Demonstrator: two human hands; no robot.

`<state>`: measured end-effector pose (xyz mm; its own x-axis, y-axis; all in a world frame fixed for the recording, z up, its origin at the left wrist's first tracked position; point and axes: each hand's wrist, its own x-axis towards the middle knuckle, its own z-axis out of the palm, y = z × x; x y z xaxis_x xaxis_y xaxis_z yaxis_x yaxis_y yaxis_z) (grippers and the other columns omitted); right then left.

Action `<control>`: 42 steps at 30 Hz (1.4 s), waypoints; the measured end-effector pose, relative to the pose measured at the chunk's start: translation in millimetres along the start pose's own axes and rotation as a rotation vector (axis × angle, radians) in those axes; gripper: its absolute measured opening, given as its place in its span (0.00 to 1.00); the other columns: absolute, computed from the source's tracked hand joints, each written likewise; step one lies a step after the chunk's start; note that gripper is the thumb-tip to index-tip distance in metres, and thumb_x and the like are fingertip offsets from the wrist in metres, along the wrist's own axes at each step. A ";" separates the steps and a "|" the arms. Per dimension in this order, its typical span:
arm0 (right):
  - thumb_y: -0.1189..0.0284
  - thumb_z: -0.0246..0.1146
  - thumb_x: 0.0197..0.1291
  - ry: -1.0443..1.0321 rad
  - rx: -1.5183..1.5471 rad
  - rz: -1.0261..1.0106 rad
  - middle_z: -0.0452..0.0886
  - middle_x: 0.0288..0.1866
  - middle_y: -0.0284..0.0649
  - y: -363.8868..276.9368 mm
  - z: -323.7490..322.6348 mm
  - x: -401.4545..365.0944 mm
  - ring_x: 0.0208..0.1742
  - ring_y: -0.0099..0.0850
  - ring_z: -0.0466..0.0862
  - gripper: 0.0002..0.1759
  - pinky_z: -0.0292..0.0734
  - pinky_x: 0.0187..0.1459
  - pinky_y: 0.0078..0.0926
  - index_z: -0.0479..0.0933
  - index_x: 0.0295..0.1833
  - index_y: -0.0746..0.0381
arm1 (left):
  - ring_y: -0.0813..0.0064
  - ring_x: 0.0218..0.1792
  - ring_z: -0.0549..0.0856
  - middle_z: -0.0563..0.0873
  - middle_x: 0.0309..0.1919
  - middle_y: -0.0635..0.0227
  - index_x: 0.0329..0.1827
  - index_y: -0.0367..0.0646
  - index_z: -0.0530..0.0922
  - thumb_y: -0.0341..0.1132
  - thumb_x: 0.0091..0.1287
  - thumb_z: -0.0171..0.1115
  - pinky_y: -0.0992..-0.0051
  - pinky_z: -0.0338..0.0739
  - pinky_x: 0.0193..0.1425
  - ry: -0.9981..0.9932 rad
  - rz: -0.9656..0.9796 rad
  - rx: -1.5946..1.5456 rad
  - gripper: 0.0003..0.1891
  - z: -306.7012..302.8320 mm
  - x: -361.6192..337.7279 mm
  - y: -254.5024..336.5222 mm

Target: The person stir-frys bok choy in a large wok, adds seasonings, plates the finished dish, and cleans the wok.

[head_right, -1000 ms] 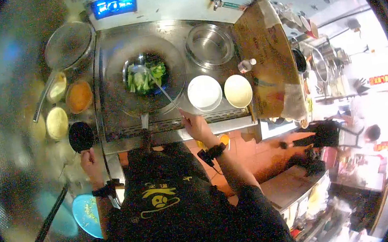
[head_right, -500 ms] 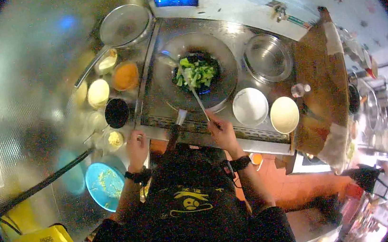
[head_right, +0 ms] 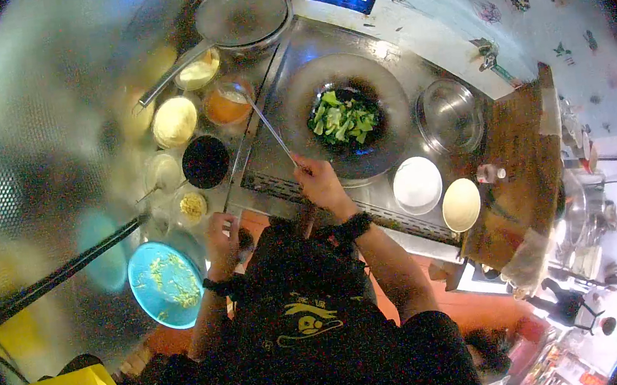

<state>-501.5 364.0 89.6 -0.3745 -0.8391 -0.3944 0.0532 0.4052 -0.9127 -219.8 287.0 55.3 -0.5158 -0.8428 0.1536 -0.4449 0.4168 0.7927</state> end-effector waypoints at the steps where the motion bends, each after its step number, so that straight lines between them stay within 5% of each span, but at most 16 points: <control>1: 0.74 0.58 0.70 -0.008 0.001 0.016 0.71 0.23 0.26 -0.6 0.5 1.7 0.23 0.17 0.68 0.26 0.69 0.26 0.22 0.72 0.73 0.60 | 0.64 0.30 0.81 0.79 0.35 0.60 0.41 0.39 0.77 0.25 0.65 0.63 0.72 0.77 0.30 0.001 0.008 -0.019 0.05 -1.2 1.6 -7.0; 11: 0.72 0.59 0.69 0.023 0.073 0.016 0.73 0.23 0.28 6.0 10.1 5.6 0.21 0.16 0.70 0.24 0.67 0.23 0.21 0.74 0.70 0.64 | 0.61 0.33 0.82 0.80 0.35 0.59 0.39 0.40 0.76 0.26 0.65 0.63 0.70 0.78 0.32 -0.033 0.023 0.022 0.04 -8.4 18.3 -37.7; 20: 0.75 0.57 0.72 0.037 0.707 0.224 0.70 0.28 0.30 -28.1 -41.1 -64.1 0.17 0.14 0.60 0.28 0.56 0.15 0.14 0.66 0.76 0.60 | 0.63 0.33 0.82 0.81 0.35 0.60 0.41 0.40 0.78 0.28 0.65 0.65 0.69 0.78 0.33 -0.074 0.146 0.109 0.06 10.6 34.2 -21.8; 24: 0.76 0.56 0.71 0.122 0.556 0.105 0.73 0.28 0.30 26.0 -88.9 -127.4 0.18 0.17 0.66 0.25 0.62 0.18 0.16 0.70 0.73 0.62 | 0.66 0.30 0.81 0.81 0.35 0.61 0.42 0.40 0.79 0.29 0.67 0.64 0.69 0.77 0.34 -0.125 0.130 0.109 0.05 29.6 35.2 -2.1; 26: 0.77 0.57 0.69 0.307 0.126 -0.053 0.77 0.28 0.32 65.0 -101.2 -143.2 0.21 0.19 0.73 0.23 0.69 0.25 0.20 0.74 0.69 0.63 | 0.66 0.30 0.81 0.81 0.35 0.61 0.41 0.40 0.78 0.30 0.68 0.64 0.68 0.76 0.34 -0.128 0.119 0.119 0.04 42.6 37.7 15.8; 27: 0.80 0.57 0.66 0.456 -0.282 -0.109 0.82 0.28 0.40 65.0 -103.8 -147.8 0.25 0.31 0.80 0.23 0.75 0.31 0.28 0.77 0.67 0.62 | 0.64 0.31 0.80 0.81 0.35 0.60 0.40 0.40 0.78 0.30 0.69 0.64 0.68 0.75 0.35 -0.155 0.114 0.084 0.04 47.3 38.7 25.6; 30: 0.80 0.57 0.64 0.558 -0.498 -0.205 0.84 0.30 0.50 109.8 -120.5 -145.0 0.27 0.45 0.83 0.25 0.79 0.35 0.37 0.78 0.66 0.58 | 0.61 0.32 0.80 0.81 0.35 0.59 0.38 0.38 0.78 0.31 0.69 0.64 0.66 0.75 0.38 -0.233 0.152 0.071 0.05 62.6 36.8 38.2; 31: 0.79 0.58 0.62 0.542 -0.551 -0.173 0.85 0.37 0.54 131.8 -125.4 -139.8 0.35 0.53 0.84 0.27 0.81 0.40 0.45 0.76 0.68 0.55 | 0.59 0.33 0.80 0.81 0.35 0.59 0.36 0.37 0.78 0.31 0.69 0.64 0.65 0.75 0.39 -0.266 0.182 0.083 0.06 68.9 36.9 41.8; 33: 0.72 0.59 0.63 0.323 -0.814 0.100 0.85 0.52 0.48 169.9 -126.5 -127.5 0.41 0.46 0.87 0.37 0.81 0.42 0.47 0.62 0.78 0.48 | 0.56 0.35 0.80 0.81 0.37 0.58 0.34 0.35 0.78 0.31 0.68 0.65 0.64 0.75 0.41 -0.254 0.317 0.163 0.08 76.7 35.5 52.2; 35: 0.71 0.55 0.66 0.228 -0.833 0.164 0.83 0.58 0.45 222.0 -112.0 -111.3 0.44 0.45 0.87 0.35 0.81 0.46 0.44 0.59 0.79 0.48 | 0.55 0.45 0.83 0.84 0.43 0.53 0.40 0.34 0.83 0.33 0.70 0.65 0.63 0.77 0.49 -0.204 0.359 0.075 0.09 88.9 23.8 62.4; 36: 0.70 0.56 0.65 0.284 -0.718 0.147 0.84 0.51 0.49 229.3 -98.8 -112.0 0.42 0.47 0.87 0.23 0.82 0.43 0.45 0.70 0.67 0.54 | 0.56 0.47 0.84 0.85 0.45 0.53 0.43 0.34 0.84 0.34 0.72 0.64 0.63 0.78 0.51 -0.361 0.288 0.125 0.10 78.2 28.2 89.4; 37: 0.69 0.57 0.64 0.338 -0.602 0.124 0.85 0.43 0.53 236.5 -87.4 -113.5 0.41 0.48 0.87 0.16 0.83 0.41 0.46 0.81 0.54 0.60 | 0.56 0.43 0.84 0.84 0.44 0.54 0.41 0.32 0.83 0.34 0.72 0.64 0.63 0.79 0.48 -0.243 0.449 0.077 0.11 96.1 25.8 85.1; 38: 0.71 0.55 0.66 0.502 -0.424 0.000 0.85 0.44 0.55 197.0 -79.0 -135.1 0.41 0.51 0.86 0.18 0.83 0.42 0.47 0.80 0.58 0.59 | 0.55 0.41 0.82 0.82 0.40 0.53 0.37 0.30 0.81 0.33 0.73 0.62 0.62 0.78 0.46 -0.325 0.395 -0.001 0.12 94.4 23.8 117.7; 39: 0.74 0.53 0.66 0.475 -0.413 -0.029 0.84 0.45 0.57 229.8 -73.6 -121.9 0.42 0.53 0.85 0.26 0.82 0.44 0.49 0.72 0.70 0.55 | 0.54 0.38 0.80 0.79 0.37 0.54 0.33 0.29 0.77 0.31 0.75 0.58 0.63 0.76 0.43 -0.332 0.639 0.157 0.13 100.7 27.9 124.4; 40: 0.76 0.53 0.64 0.501 -0.481 -0.117 0.83 0.45 0.59 222.9 -68.4 -135.4 0.43 0.53 0.86 0.35 0.80 0.46 0.51 0.62 0.78 0.53 | 0.54 0.44 0.80 0.81 0.39 0.52 0.36 0.32 0.81 0.32 0.71 0.63 0.57 0.76 0.47 -0.520 0.386 -0.075 0.09 112.5 33.1 103.7; 42: 0.68 0.57 0.65 0.678 -0.429 -0.119 0.81 0.46 0.61 198.7 -60.5 -191.5 0.45 0.56 0.83 0.37 0.78 0.49 0.50 0.58 0.79 0.62 | 0.54 0.33 0.84 0.85 0.40 0.43 0.36 0.38 0.86 0.40 0.73 0.64 0.58 0.79 0.38 -0.636 0.640 0.118 0.14 81.2 8.5 216.2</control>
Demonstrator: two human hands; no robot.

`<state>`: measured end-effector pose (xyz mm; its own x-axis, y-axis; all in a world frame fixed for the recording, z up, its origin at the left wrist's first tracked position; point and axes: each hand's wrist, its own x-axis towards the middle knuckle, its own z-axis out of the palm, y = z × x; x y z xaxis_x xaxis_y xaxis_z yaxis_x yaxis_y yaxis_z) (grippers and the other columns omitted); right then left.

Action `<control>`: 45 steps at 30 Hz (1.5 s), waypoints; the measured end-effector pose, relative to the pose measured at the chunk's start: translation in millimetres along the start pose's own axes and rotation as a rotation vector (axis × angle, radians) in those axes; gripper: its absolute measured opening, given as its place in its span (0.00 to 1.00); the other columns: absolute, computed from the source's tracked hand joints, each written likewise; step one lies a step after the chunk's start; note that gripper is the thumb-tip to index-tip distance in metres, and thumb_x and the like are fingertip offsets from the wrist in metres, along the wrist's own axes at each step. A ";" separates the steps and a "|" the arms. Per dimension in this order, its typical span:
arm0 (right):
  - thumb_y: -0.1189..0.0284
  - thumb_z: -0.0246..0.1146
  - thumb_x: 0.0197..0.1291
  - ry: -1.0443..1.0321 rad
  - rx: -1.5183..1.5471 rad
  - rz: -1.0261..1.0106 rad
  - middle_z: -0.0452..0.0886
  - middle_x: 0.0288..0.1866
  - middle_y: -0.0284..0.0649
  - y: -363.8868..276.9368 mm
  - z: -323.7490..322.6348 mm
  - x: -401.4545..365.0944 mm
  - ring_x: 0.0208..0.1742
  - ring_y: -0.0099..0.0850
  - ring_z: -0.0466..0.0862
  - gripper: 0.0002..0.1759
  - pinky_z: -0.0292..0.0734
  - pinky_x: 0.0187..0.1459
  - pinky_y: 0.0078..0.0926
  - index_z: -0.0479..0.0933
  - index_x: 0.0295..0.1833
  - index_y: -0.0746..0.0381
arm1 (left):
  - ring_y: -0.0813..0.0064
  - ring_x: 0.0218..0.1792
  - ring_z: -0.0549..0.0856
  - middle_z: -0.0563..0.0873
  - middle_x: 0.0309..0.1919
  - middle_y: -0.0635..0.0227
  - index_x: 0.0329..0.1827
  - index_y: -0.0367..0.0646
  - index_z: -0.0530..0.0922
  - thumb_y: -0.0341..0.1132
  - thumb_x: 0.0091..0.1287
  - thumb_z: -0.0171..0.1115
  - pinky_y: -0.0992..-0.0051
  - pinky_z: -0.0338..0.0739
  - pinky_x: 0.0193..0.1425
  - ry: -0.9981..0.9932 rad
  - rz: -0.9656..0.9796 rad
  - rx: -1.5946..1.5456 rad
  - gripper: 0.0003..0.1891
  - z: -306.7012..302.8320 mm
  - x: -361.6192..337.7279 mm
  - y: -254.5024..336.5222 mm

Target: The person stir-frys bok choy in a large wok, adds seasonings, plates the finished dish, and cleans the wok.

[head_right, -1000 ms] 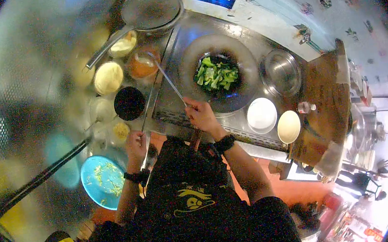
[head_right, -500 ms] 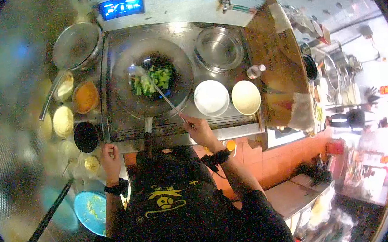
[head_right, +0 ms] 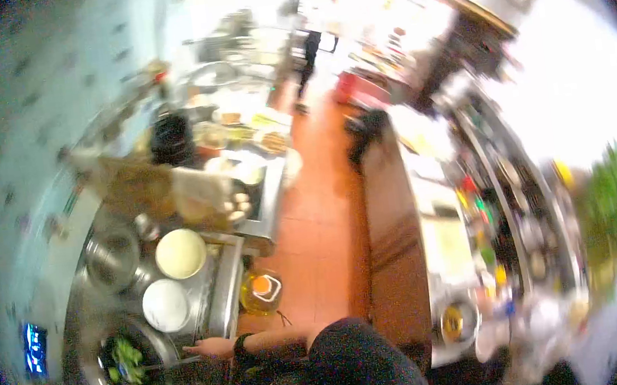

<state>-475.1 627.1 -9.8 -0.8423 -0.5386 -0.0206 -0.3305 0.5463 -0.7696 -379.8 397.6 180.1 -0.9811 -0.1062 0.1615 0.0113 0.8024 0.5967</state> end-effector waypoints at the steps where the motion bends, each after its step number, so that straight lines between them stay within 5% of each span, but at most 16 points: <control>1: 0.67 0.58 0.65 -0.013 0.028 0.128 0.82 0.47 0.60 -0.1 -14.4 -21.0 0.47 0.55 0.83 0.33 0.78 0.48 0.49 0.64 0.75 0.62 | 0.54 0.30 0.83 0.85 0.36 0.45 0.35 0.35 0.85 0.40 0.73 0.64 0.58 0.78 0.36 -0.024 0.094 0.049 0.15 -6.4 5.6 21.4; 2: 0.63 0.60 0.67 0.070 -0.114 0.185 0.83 0.43 0.58 46.6 15.3 -37.4 0.44 0.55 0.84 0.23 0.78 0.45 0.49 0.75 0.64 0.63 | 0.53 0.27 0.82 0.85 0.32 0.48 0.34 0.32 0.84 0.39 0.73 0.64 0.59 0.77 0.35 -0.037 0.174 0.088 0.16 -10.7 11.2 31.3; 3: 0.59 0.60 0.67 0.263 -0.101 0.384 0.84 0.33 0.55 9.3 -30.4 -79.7 0.36 0.52 0.85 0.17 0.80 0.38 0.51 0.82 0.37 0.63 | 0.53 0.27 0.82 0.85 0.32 0.48 0.34 0.32 0.84 0.39 0.73 0.64 0.59 0.77 0.35 -0.063 0.230 0.071 0.16 -3.4 14.2 34.8; 4: 0.57 0.59 0.67 0.272 -0.119 0.618 0.84 0.32 0.55 14.5 -49.8 -117.6 0.35 0.53 0.85 0.20 0.79 0.36 0.49 0.82 0.36 0.63 | 0.53 0.26 0.82 0.85 0.31 0.49 0.33 0.32 0.84 0.40 0.73 0.63 0.59 0.77 0.34 -0.062 0.309 -0.012 0.17 12.6 12.4 30.6; 8: 0.73 0.60 0.61 0.794 -0.209 0.962 0.84 0.36 0.55 30.1 -97.9 -315.4 0.37 0.52 0.85 0.11 0.81 0.40 0.47 0.79 0.46 0.66 | 0.54 0.26 0.82 0.86 0.31 0.55 0.31 0.35 0.84 0.39 0.71 0.66 0.61 0.77 0.33 -0.190 0.338 -0.036 0.15 50.6 3.8 56.9; 9: 0.78 0.58 0.58 1.019 0.120 1.088 0.84 0.39 0.54 24.4 -113.0 -365.7 0.39 0.52 0.85 0.18 0.81 0.40 0.47 0.77 0.56 0.65 | 0.55 0.28 0.83 0.87 0.29 0.56 0.32 0.39 0.84 0.37 0.70 0.67 0.61 0.77 0.34 -0.269 0.330 -0.006 0.11 70.2 2.6 55.8; 10: 0.84 0.57 0.55 1.246 -0.429 0.853 0.78 0.41 0.55 17.2 -121.1 -414.3 0.37 0.54 0.82 0.27 0.79 0.40 0.48 0.74 0.63 0.61 | 0.55 0.28 0.83 0.87 0.29 0.56 0.32 0.39 0.84 0.37 0.70 0.67 0.61 0.77 0.34 -0.284 0.363 -0.009 0.11 91.0 -0.3 58.0; 13: 0.86 0.52 0.56 1.475 -0.679 1.095 0.72 0.53 0.58 -61.7 -175.1 -539.3 0.51 0.60 0.77 0.34 0.79 0.49 0.50 0.65 0.71 0.62 | 0.56 0.32 0.83 0.85 0.31 0.55 0.39 0.39 0.82 0.36 0.70 0.66 0.62 0.78 0.38 -0.391 0.455 -0.138 0.09 118.3 -23.5 116.2; 16: 0.82 0.59 0.46 1.487 -0.876 1.450 0.68 0.65 0.60 -97.2 -194.3 -691.2 0.64 0.59 0.72 0.41 0.70 0.67 0.49 0.64 0.71 0.66 | 0.57 0.40 0.84 0.85 0.36 0.53 0.47 0.35 0.80 0.33 0.69 0.65 0.63 0.79 0.46 -0.523 0.525 -0.346 0.10 155.0 -48.4 163.2; 19: 0.78 0.59 0.50 1.527 -1.154 1.670 0.74 0.53 0.60 -142.8 -199.3 -831.4 0.51 0.57 0.79 0.26 0.78 0.53 0.52 0.72 0.58 0.68 | 0.54 0.41 0.84 0.86 0.39 0.50 0.45 0.34 0.82 0.33 0.68 0.66 0.62 0.79 0.50 -0.608 0.701 -0.261 0.10 187.0 -66.5 207.7; 26: 0.68 0.63 0.56 1.600 -0.678 2.540 0.75 0.59 0.62 -199.5 -179.1 -1111.9 0.60 0.59 0.77 0.26 0.76 0.61 0.48 0.73 0.60 0.69 | 0.44 0.40 0.81 0.84 0.37 0.43 0.43 0.30 0.82 0.36 0.69 0.65 0.55 0.76 0.50 -0.750 0.982 -0.100 0.13 313.7 -115.9 301.5; 32: 0.51 0.67 0.57 1.502 -0.137 2.677 0.79 0.66 0.51 -210.3 -161.3 -1242.2 0.67 0.49 0.78 0.34 0.74 0.65 0.46 0.79 0.65 0.58 | 0.44 0.40 0.79 0.82 0.34 0.46 0.38 0.35 0.81 0.39 0.71 0.61 0.52 0.74 0.47 -0.833 1.384 -0.144 0.13 347.0 -150.0 370.4; 36: 0.42 0.64 0.60 1.366 -0.385 2.724 0.65 0.78 0.50 -170.5 -114.9 -1307.9 0.77 0.42 0.68 0.43 0.62 0.75 0.40 0.71 0.73 0.61 | 0.49 0.31 0.79 0.82 0.25 0.54 0.33 0.40 0.79 0.39 0.73 0.58 0.54 0.74 0.39 -0.772 1.456 -0.282 0.13 362.9 -162.6 401.7; 37: 0.43 0.63 0.61 1.192 -0.382 2.847 0.66 0.78 0.47 -176.0 -131.4 -1292.4 0.77 0.41 0.68 0.42 0.64 0.74 0.39 0.72 0.72 0.59 | 0.49 0.31 0.79 0.82 0.25 0.54 0.33 0.40 0.79 0.39 0.73 0.58 0.54 0.74 0.39 -0.729 1.395 -0.279 0.13 363.9 -164.9 405.8; 40: 0.46 0.65 0.56 1.440 0.051 2.808 0.81 0.65 0.47 -193.3 -176.0 -1243.9 0.67 0.45 0.79 0.32 0.74 0.66 0.43 0.84 0.58 0.58 | 0.52 0.42 0.78 0.78 0.35 0.57 0.31 0.37 0.75 0.29 0.63 0.66 0.60 0.73 0.47 -0.808 1.257 -0.004 0.08 362.5 -170.4 414.8; 45: 0.61 0.75 0.45 1.329 -0.341 2.717 0.82 0.59 0.54 -192.3 -214.6 -1161.4 0.61 0.48 0.82 0.35 0.79 0.58 0.41 0.80 0.62 0.60 | 0.51 0.44 0.78 0.78 0.35 0.57 0.33 0.40 0.77 0.28 0.57 0.69 0.57 0.73 0.49 -0.878 1.193 -0.174 0.07 365.9 -175.3 410.7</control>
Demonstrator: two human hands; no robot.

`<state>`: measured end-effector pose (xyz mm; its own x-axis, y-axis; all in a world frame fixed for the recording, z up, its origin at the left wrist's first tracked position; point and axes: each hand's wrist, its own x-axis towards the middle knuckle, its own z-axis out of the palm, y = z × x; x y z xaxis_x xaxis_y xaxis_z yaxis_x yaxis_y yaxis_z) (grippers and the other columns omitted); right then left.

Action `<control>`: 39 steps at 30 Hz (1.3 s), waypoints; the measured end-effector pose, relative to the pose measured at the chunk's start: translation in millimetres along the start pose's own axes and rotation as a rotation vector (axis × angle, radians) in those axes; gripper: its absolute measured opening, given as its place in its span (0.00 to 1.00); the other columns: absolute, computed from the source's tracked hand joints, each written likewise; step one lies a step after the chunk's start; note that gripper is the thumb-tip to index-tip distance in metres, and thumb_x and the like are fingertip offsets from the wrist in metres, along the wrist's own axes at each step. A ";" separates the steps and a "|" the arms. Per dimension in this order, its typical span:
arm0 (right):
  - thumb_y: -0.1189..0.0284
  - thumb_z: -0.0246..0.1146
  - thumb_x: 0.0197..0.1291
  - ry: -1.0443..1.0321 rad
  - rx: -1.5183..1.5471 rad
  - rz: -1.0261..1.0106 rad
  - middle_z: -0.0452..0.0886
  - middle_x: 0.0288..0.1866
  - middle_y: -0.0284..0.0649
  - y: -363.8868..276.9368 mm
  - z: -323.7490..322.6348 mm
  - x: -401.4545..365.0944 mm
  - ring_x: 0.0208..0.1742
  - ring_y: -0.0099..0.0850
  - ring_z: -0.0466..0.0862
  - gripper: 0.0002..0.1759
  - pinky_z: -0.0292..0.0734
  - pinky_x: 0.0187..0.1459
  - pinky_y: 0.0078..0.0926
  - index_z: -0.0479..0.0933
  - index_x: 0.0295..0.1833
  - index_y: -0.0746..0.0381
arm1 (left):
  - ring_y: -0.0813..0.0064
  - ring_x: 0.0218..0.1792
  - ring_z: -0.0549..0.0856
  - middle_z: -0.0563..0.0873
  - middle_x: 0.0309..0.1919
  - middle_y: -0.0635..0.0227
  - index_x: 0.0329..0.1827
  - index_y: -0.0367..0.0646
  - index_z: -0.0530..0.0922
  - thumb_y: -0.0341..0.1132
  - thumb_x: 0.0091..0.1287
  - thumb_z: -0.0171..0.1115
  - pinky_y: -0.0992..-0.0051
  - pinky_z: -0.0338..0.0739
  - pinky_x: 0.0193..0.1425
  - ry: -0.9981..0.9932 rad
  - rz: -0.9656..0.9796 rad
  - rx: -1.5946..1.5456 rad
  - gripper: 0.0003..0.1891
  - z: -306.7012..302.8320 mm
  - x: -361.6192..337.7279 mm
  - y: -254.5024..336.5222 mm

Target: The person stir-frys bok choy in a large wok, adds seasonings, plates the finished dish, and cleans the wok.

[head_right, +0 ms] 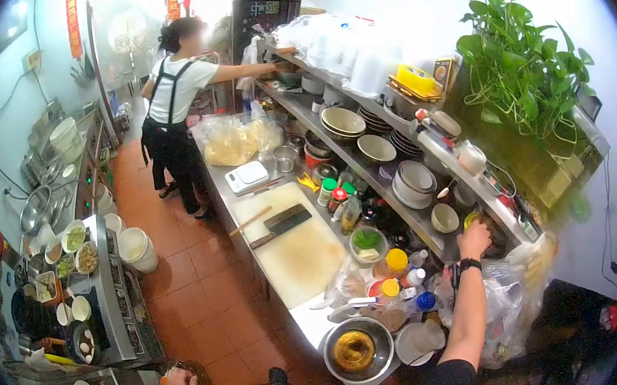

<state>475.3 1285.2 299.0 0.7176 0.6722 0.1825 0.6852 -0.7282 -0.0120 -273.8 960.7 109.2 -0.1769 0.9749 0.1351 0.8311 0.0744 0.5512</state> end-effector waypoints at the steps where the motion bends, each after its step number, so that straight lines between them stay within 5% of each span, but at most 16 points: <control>1: 0.65 0.75 0.42 0.229 -0.101 -0.109 0.77 0.63 0.55 -8.7 -1.4 -20.6 0.63 0.51 0.79 0.42 0.79 0.58 0.42 0.73 0.68 0.59 | 0.51 0.44 0.78 0.78 0.35 0.56 0.33 0.40 0.78 0.28 0.57 0.69 0.57 0.73 0.49 0.018 0.017 -0.037 0.07 -1.9 -1.6 2.8; 2: 0.69 0.76 0.40 0.460 -0.205 -0.220 0.72 0.66 0.57 -14.2 -4.7 -39.4 0.65 0.53 0.77 0.50 0.79 0.59 0.42 0.67 0.74 0.58 | 0.50 0.45 0.78 0.79 0.36 0.55 0.34 0.40 0.78 0.28 0.57 0.68 0.57 0.74 0.50 -0.016 -0.026 -0.028 0.07 -4.1 -3.4 5.3; 5: 0.71 0.75 0.40 0.617 -0.135 -0.490 0.64 0.72 0.55 -23.0 -14.6 -91.2 0.68 0.56 0.71 0.56 0.75 0.63 0.47 0.57 0.78 0.56 | 0.50 0.46 0.78 0.79 0.37 0.55 0.36 0.39 0.78 0.29 0.57 0.68 0.58 0.75 0.50 0.006 0.020 -0.128 0.08 -2.4 -5.6 2.7; 8: 0.70 0.76 0.39 0.563 0.225 -0.706 0.65 0.70 0.56 -60.8 -102.9 -227.6 0.69 0.55 0.70 0.56 0.73 0.64 0.50 0.57 0.78 0.58 | 0.50 0.49 0.81 0.83 0.42 0.55 0.44 0.39 0.80 0.31 0.58 0.70 0.59 0.76 0.54 -0.006 0.040 -0.335 0.13 -22.2 4.1 17.1; 9: 0.68 0.77 0.38 0.354 0.292 -0.720 0.66 0.69 0.57 -70.4 -139.2 -280.9 0.70 0.56 0.69 0.58 0.72 0.66 0.49 0.56 0.78 0.58 | 0.52 0.51 0.81 0.83 0.45 0.56 0.50 0.39 0.79 0.33 0.58 0.72 0.60 0.76 0.56 -0.005 0.058 -0.441 0.18 -29.7 7.8 24.3; 12: 0.68 0.78 0.37 0.029 0.505 -1.176 0.66 0.68 0.57 -88.4 -174.1 -383.3 0.70 0.57 0.69 0.60 0.71 0.68 0.45 0.55 0.79 0.60 | 0.57 0.61 0.80 0.82 0.56 0.56 0.69 0.37 0.70 0.38 0.57 0.77 0.63 0.74 0.66 -0.060 0.207 -0.625 0.37 -73.1 11.0 52.8; 17: 0.67 0.76 0.39 -0.627 0.691 -1.822 0.64 0.69 0.58 -145.8 -193.4 -567.4 0.70 0.56 0.70 0.59 0.70 0.68 0.43 0.53 0.79 0.62 | 0.57 0.69 0.74 0.76 0.65 0.51 0.76 0.35 0.59 0.47 0.52 0.82 0.63 0.69 0.73 -0.153 0.475 -0.696 0.53 -157.3 -35.2 57.0; 20: 0.68 0.75 0.41 -0.828 0.652 -1.979 0.63 0.69 0.59 -166.2 -202.3 -659.1 0.70 0.58 0.69 0.59 0.72 0.67 0.42 0.52 0.80 0.64 | 0.60 0.65 0.79 0.79 0.61 0.53 0.72 0.36 0.64 0.50 0.47 0.85 0.64 0.72 0.69 -0.145 0.257 -0.854 0.53 -183.3 -102.7 5.9; 23: 0.59 0.77 0.47 -0.764 0.742 -2.177 0.62 0.71 0.59 -184.9 -191.8 -737.5 0.71 0.57 0.69 0.57 0.71 0.67 0.44 0.53 0.79 0.66 | 0.63 0.56 0.84 0.83 0.53 0.57 0.64 0.38 0.70 0.50 0.43 0.86 0.64 0.77 0.63 0.028 0.069 -0.795 0.48 -213.6 -168.4 -24.4; 25: 0.55 0.76 0.49 -0.804 0.872 -2.195 0.68 0.68 0.57 -190.8 -180.6 -795.1 0.68 0.55 0.72 0.50 0.72 0.66 0.45 0.63 0.74 0.66 | 0.63 0.53 0.85 0.83 0.50 0.57 0.60 0.39 0.71 0.50 0.43 0.86 0.65 0.78 0.59 0.311 -0.049 -0.587 0.45 -218.8 -214.1 -38.0; 28: 0.61 0.75 0.51 -0.764 1.101 -2.224 0.79 0.58 0.50 -200.5 -178.4 -865.9 0.55 0.49 0.81 0.31 0.77 0.57 0.41 0.78 0.58 0.65 | 0.61 0.54 0.84 0.82 0.51 0.55 0.59 0.39 0.70 0.50 0.43 0.86 0.64 0.77 0.57 0.472 -0.097 -0.589 0.44 -232.1 -261.0 -59.2; 30: 0.62 0.75 0.51 -0.852 1.073 -2.323 0.78 0.58 0.50 -209.1 -183.4 -897.7 0.55 0.49 0.81 0.30 0.77 0.57 0.41 0.79 0.58 0.64 | 0.63 0.55 0.83 0.80 0.53 0.55 0.60 0.39 0.69 0.47 0.43 0.86 0.64 0.77 0.57 0.493 -0.185 -0.607 0.44 -235.8 -289.4 -74.5; 35: 0.65 0.73 0.50 -1.227 1.124 -2.654 0.78 0.60 0.51 -227.3 -194.9 -962.9 0.56 0.49 0.81 0.27 0.77 0.56 0.42 0.81 0.57 0.62 | 0.69 0.57 0.80 0.80 0.55 0.61 0.63 0.39 0.70 0.39 0.44 0.83 0.66 0.75 0.62 0.607 -0.258 -0.963 0.42 -249.6 -346.3 -103.1; 37: 0.64 0.73 0.52 -1.446 1.044 -2.742 0.77 0.61 0.52 -236.8 -210.4 -981.7 0.57 0.50 0.80 0.28 0.75 0.58 0.43 0.81 0.58 0.63 | 0.69 0.58 0.80 0.80 0.58 0.62 0.63 0.38 0.71 0.39 0.43 0.83 0.69 0.73 0.65 0.386 -0.249 -1.370 0.42 -267.0 -360.2 -104.7; 39: 0.59 0.72 0.55 -1.933 1.038 -2.966 0.77 0.62 0.52 -245.4 -223.7 -1002.2 0.60 0.50 0.79 0.28 0.73 0.60 0.44 0.81 0.59 0.63 | 0.67 0.60 0.78 0.79 0.59 0.61 0.63 0.39 0.72 0.39 0.42 0.84 0.67 0.71 0.67 0.312 -0.216 -1.549 0.43 -276.8 -366.8 -105.7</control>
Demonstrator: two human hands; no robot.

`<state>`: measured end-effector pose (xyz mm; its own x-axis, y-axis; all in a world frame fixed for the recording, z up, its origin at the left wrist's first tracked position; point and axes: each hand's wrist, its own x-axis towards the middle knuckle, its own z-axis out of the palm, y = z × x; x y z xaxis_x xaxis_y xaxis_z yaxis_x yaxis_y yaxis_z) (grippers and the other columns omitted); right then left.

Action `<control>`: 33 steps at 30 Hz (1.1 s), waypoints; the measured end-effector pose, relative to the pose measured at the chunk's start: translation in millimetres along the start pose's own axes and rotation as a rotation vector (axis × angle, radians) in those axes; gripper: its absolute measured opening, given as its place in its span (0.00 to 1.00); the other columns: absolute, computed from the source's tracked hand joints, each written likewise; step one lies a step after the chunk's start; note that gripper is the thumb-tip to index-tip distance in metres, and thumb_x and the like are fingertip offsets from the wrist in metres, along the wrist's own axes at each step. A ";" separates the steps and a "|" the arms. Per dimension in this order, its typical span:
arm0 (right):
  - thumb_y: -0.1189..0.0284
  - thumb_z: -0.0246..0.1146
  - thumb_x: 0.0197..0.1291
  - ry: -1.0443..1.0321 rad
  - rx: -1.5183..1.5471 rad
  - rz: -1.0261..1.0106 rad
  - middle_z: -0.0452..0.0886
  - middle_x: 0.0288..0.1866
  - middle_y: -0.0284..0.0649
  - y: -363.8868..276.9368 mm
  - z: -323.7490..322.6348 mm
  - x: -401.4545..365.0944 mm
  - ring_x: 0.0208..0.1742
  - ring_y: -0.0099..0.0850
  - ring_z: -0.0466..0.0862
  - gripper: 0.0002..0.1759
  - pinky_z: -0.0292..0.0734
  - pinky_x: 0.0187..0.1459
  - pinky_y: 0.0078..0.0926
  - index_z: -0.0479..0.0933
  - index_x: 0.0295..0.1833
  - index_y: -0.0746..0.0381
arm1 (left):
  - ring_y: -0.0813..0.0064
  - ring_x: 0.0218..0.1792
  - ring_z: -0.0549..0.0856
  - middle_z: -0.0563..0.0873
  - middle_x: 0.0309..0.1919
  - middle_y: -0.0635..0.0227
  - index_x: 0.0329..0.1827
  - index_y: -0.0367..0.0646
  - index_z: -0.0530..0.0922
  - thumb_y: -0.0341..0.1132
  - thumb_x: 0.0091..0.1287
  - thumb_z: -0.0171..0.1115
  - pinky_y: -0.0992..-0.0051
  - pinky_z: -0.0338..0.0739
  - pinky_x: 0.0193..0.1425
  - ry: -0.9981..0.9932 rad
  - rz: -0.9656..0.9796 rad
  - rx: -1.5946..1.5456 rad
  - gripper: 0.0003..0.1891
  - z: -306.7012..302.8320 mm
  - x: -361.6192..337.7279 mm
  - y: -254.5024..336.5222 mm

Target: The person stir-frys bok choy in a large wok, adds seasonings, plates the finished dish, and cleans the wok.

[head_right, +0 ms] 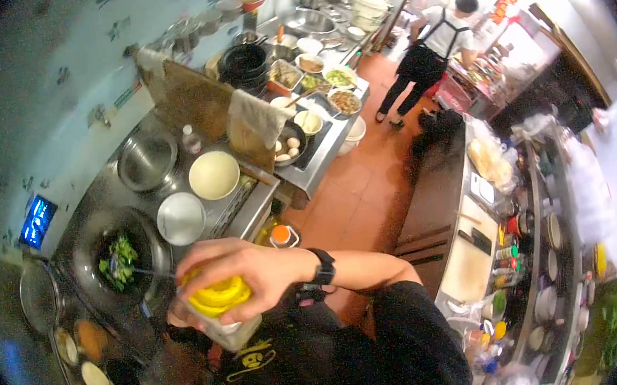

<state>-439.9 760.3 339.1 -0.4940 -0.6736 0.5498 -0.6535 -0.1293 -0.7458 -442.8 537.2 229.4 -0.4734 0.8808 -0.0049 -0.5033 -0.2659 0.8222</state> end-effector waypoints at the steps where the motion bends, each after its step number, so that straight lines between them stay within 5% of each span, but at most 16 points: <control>1: 0.53 0.70 0.57 -0.008 0.179 0.004 0.77 0.63 0.53 7.0 -4.6 4.1 0.62 0.49 0.78 0.31 0.71 0.63 0.45 0.80 0.60 0.63 | 0.66 0.61 0.77 0.78 0.60 0.60 0.63 0.39 0.72 0.39 0.42 0.84 0.66 0.71 0.67 -0.009 0.019 -0.027 0.43 -0.7 -1.0 2.9; 4: 0.42 0.68 0.57 0.179 0.412 0.019 0.78 0.62 0.54 38.0 -23.0 4.4 0.66 0.47 0.76 0.40 0.73 0.63 0.48 0.78 0.64 0.63 | 0.63 0.64 0.74 0.76 0.62 0.58 0.63 0.40 0.72 0.40 0.41 0.85 0.64 0.68 0.69 0.109 0.183 0.089 0.44 -0.9 -8.6 8.8; 6: 0.38 0.58 0.62 0.290 0.615 0.244 0.72 0.68 0.56 64.4 -13.0 0.7 0.71 0.44 0.72 0.44 0.64 0.72 0.43 0.74 0.66 0.68 | 0.61 0.66 0.73 0.75 0.64 0.57 0.63 0.41 0.73 0.41 0.41 0.85 0.62 0.67 0.71 0.214 0.314 0.257 0.44 -2.1 -12.6 14.0; 8: 0.49 0.52 0.71 0.234 0.615 0.324 0.75 0.68 0.48 94.8 10.5 -10.6 0.69 0.42 0.73 0.35 0.62 0.73 0.41 0.73 0.67 0.69 | 0.59 0.68 0.71 0.74 0.65 0.56 0.63 0.42 0.73 0.41 0.40 0.86 0.60 0.65 0.72 0.324 0.426 0.433 0.44 -0.6 -16.9 16.3; 12: 0.60 0.58 0.72 0.144 0.218 0.315 0.75 0.69 0.48 108.5 4.9 -4.6 0.70 0.40 0.73 0.26 0.65 0.71 0.38 0.73 0.68 0.65 | 0.55 0.72 0.67 0.71 0.69 0.53 0.64 0.44 0.73 0.42 0.39 0.87 0.57 0.62 0.75 0.547 0.551 0.828 0.45 6.0 -26.4 19.3; 13: 0.66 0.65 0.67 0.192 0.266 0.232 0.78 0.65 0.49 100.1 -14.2 7.5 0.66 0.40 0.76 0.24 0.69 0.68 0.38 0.76 0.65 0.63 | 0.54 0.73 0.66 0.70 0.69 0.53 0.64 0.44 0.73 0.42 0.39 0.87 0.56 0.61 0.75 0.595 0.517 0.925 0.45 7.8 -32.7 21.0; 14: 0.62 0.67 0.66 0.076 -0.003 0.186 0.81 0.60 0.44 92.8 -39.1 11.8 0.54 0.35 0.83 0.25 0.79 0.55 0.31 0.78 0.63 0.64 | 0.51 0.74 0.65 0.68 0.71 0.52 0.64 0.44 0.72 0.42 0.39 0.87 0.55 0.60 0.76 0.628 0.434 1.036 0.46 10.3 -41.0 26.8; 16: 0.64 0.73 0.57 -0.277 -0.296 -0.014 0.83 0.47 0.39 70.8 -52.1 30.0 0.41 0.33 0.85 0.25 0.81 0.42 0.29 0.81 0.58 0.63 | 0.49 0.74 0.65 0.66 0.72 0.51 0.65 0.44 0.71 0.42 0.38 0.86 0.54 0.60 0.76 0.684 0.346 1.148 0.47 13.7 -55.5 30.9; 18: 0.65 0.72 0.52 -0.442 -0.537 -0.150 0.78 0.36 0.36 46.2 -30.1 56.3 0.37 0.32 0.81 0.20 0.80 0.33 0.31 0.83 0.50 0.61 | 0.49 0.74 0.66 0.66 0.72 0.51 0.65 0.43 0.70 0.43 0.40 0.85 0.53 0.60 0.76 0.820 0.356 1.244 0.46 17.1 -67.5 26.1; 20: 0.70 0.66 0.47 -0.540 -0.751 -0.220 0.79 0.39 0.38 52.0 -7.6 61.1 0.41 0.34 0.83 0.16 0.82 0.33 0.31 0.82 0.44 0.63 | 0.47 0.72 0.68 0.66 0.72 0.49 0.65 0.44 0.70 0.45 0.40 0.83 0.54 0.64 0.74 0.906 0.342 1.302 0.46 17.6 -80.6 20.0; 29: 0.73 0.67 0.51 -0.699 -0.662 -0.104 0.83 0.35 0.41 46.5 65.3 124.0 0.33 0.36 0.86 0.13 0.83 0.33 0.33 0.83 0.44 0.63 | 0.48 0.72 0.68 0.66 0.72 0.50 0.67 0.40 0.74 0.45 0.38 0.83 0.56 0.66 0.74 1.273 0.514 1.248 0.48 -0.7 -146.1 1.3; 31: 0.74 0.70 0.55 -0.464 -0.360 -0.061 0.86 0.36 0.43 47.4 75.5 136.5 0.33 0.36 0.87 0.12 0.83 0.34 0.33 0.85 0.46 0.62 | 0.49 0.73 0.68 0.66 0.72 0.50 0.67 0.40 0.74 0.45 0.37 0.84 0.56 0.65 0.75 1.280 0.529 1.267 0.49 -12.3 -171.3 1.4; 33: 0.74 0.72 0.55 -0.466 -0.341 0.102 0.87 0.35 0.42 33.2 79.5 153.0 0.32 0.36 0.87 0.11 0.82 0.34 0.32 0.86 0.45 0.62 | 0.51 0.74 0.66 0.66 0.72 0.50 0.68 0.40 0.74 0.47 0.35 0.85 0.55 0.61 0.77 1.340 0.500 1.318 0.51 -15.6 -187.9 5.1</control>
<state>-491.6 595.1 368.6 -0.3105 -0.9292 0.2005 -0.8013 0.1424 -0.5810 -367.7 364.2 225.6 -0.8569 -0.1609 0.4898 0.2999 0.6172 0.7274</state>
